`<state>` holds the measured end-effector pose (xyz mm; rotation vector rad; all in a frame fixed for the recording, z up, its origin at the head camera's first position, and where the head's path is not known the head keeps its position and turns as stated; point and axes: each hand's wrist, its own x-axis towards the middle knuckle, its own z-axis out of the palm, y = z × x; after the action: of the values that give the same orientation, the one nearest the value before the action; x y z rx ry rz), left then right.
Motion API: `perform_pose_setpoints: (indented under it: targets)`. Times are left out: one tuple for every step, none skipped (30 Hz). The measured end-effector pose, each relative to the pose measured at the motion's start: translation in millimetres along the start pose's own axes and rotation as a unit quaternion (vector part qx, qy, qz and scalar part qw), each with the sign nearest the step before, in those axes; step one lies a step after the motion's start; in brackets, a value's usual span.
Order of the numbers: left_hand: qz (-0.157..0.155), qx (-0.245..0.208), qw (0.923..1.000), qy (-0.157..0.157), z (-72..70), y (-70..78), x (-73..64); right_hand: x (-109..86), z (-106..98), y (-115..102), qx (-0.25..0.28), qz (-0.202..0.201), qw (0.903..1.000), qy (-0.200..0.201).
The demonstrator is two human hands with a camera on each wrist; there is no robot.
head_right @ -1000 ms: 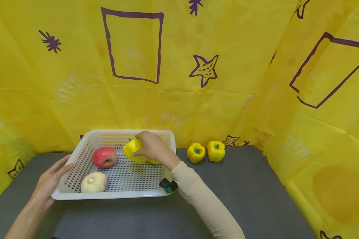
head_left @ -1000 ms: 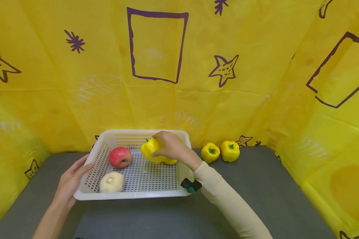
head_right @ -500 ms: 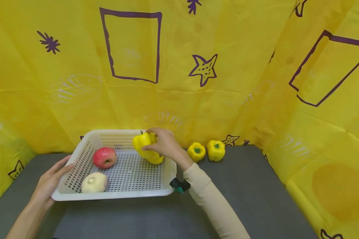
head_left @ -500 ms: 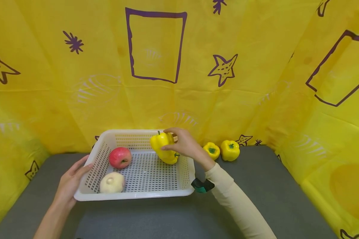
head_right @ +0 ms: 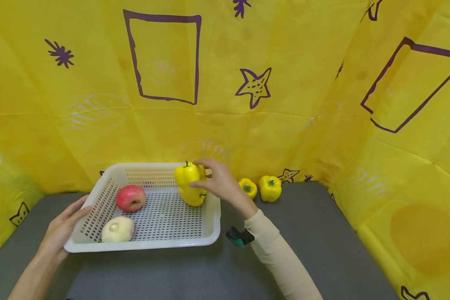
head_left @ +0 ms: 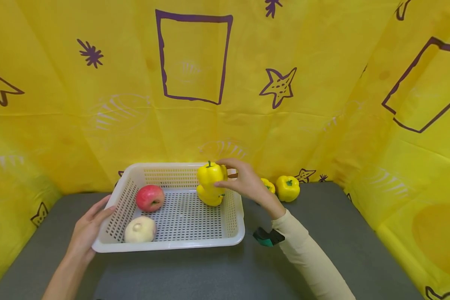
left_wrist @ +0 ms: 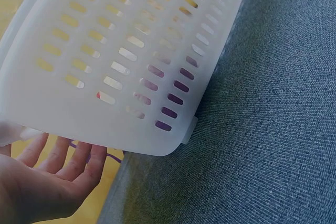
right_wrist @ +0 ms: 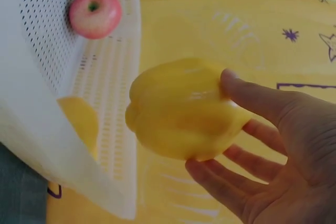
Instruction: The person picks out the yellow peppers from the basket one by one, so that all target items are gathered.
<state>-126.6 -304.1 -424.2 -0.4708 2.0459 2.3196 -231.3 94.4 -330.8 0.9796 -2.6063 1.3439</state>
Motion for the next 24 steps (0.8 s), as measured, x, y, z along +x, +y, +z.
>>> perform_pose_setpoints:
  targets:
    - [0.0, -0.001, 1.0, 0.0, -0.1, 0.0, 0.2, -1.2, -2, 1, 0.002, 0.0, 1.0, 0.002]
    - [-0.001, 0.0, 1.0, 0.0, -0.2, -0.1, 0.2, -2.3, -3, 1, 0.007, 0.001, 1.0, 0.003]
    - [-0.001, 0.0, 1.0, 0.001, -0.3, -0.2, 0.3, -3.4, -5, 2, 0.013, 0.004, 0.9999, 0.003]
    - [-0.001, 0.0, 1.0, 0.001, -0.4, -0.3, 0.4, -4.5, -7, 3, 0.019, 0.005, 0.9998, 0.005]
    - [-0.002, -0.001, 1.0, 0.001, -0.5, -0.4, 0.5, -5.7, -10, 5, 0.026, 0.008, 0.9996, 0.006]
    - [-0.002, -0.003, 1.0, 0.001, -0.5, -0.4, 0.6, -6.8, -12, 6, 0.033, 0.01, 0.9994, 0.008]
    - [-0.002, -0.005, 1.0, 0.001, -0.6, -0.4, 0.6, -8.2, -15, 8, 0.041, 0.01, 0.999, 0.011]
    - [-0.002, -0.007, 1.0, 0.0, -0.7, -0.4, 0.6, -9.5, -17, 9, 0.051, 0.011, 0.9986, 0.013]
    - [-0.002, -0.009, 1.0, -0.001, -0.7, -0.3, 0.7, -10.9, -20, 11, 0.06, 0.009, 0.9981, 0.015]
    - [-0.001, -0.012, 0.9999, -0.001, -0.6, -0.3, 0.8, -12.2, -23, 13, 0.069, 0.007, 0.9974, 0.016]
    - [0.001, -0.015, 0.9999, -0.001, -0.5, -0.3, 0.8, -13.9, -26, 16, 0.079, 0.007, 0.9967, 0.017]
    - [0.002, -0.017, 0.9999, -0.002, -0.4, -0.2, 0.8, -15.6, -29, 18, 0.088, 0.006, 0.9959, 0.017]
    - [0.004, -0.018, 0.9998, -0.002, -0.3, -0.2, 0.8, -17.4, -32, 20, 0.096, 0.006, 0.9952, 0.016]
    - [0.006, -0.019, 0.9998, -0.001, -0.2, -0.2, 0.8, -19.2, -35, 22, 0.105, 0.005, 0.9944, 0.014]
    - [0.008, -0.02, 0.9998, -0.001, 0.0, -0.2, 0.7, -21.2, -38, 24, 0.111, 0.006, 0.9938, 0.013]
    - [0.01, -0.02, 0.9997, 0.001, 0.1, -0.2, 0.7, -23.3, -41, 26, 0.117, 0.007, 0.9931, 0.011]
    - [0.011, -0.021, 0.9997, 0.001, 0.2, -0.2, 0.6, -25.5, -45, 28, 0.122, 0.008, 0.9924, 0.009]
    - [0.012, -0.021, 0.9997, 0.001, 0.3, -0.2, 0.5, -27.8, -48, 30, 0.128, 0.008, 0.9916, 0.008]
    - [0.013, -0.021, 0.9997, 0.001, 0.3, -0.1, 0.4, -30.0, -51, 32, 0.134, 0.008, 0.9909, 0.006]
    - [0.013, -0.021, 0.9997, 0.001, 0.3, -0.1, 0.4, -32.4, -55, 34, 0.139, 0.007, 0.9903, 0.005]
    - [0.014, -0.02, 0.9997, 0.001, 0.3, -0.1, 0.3, -34.7, -58, 36, 0.14, 0.009, 0.9901, 0.005]
    - [0.013, -0.019, 0.9997, 0.001, 0.5, 0.0, 0.5, -37.2, -61, 38, 0.142, 0.01, 0.9898, 0.005]
    - [0.012, -0.018, 0.9998, 0.001, 0.6, 0.1, 0.6, -39.9, -64, 40, 0.144, 0.012, 0.9895, 0.006]
    - [0.011, -0.016, 0.9998, 0.002, 0.6, 0.1, 0.8, -42.4, -68, 42, 0.145, 0.015, 0.9893, 0.007]
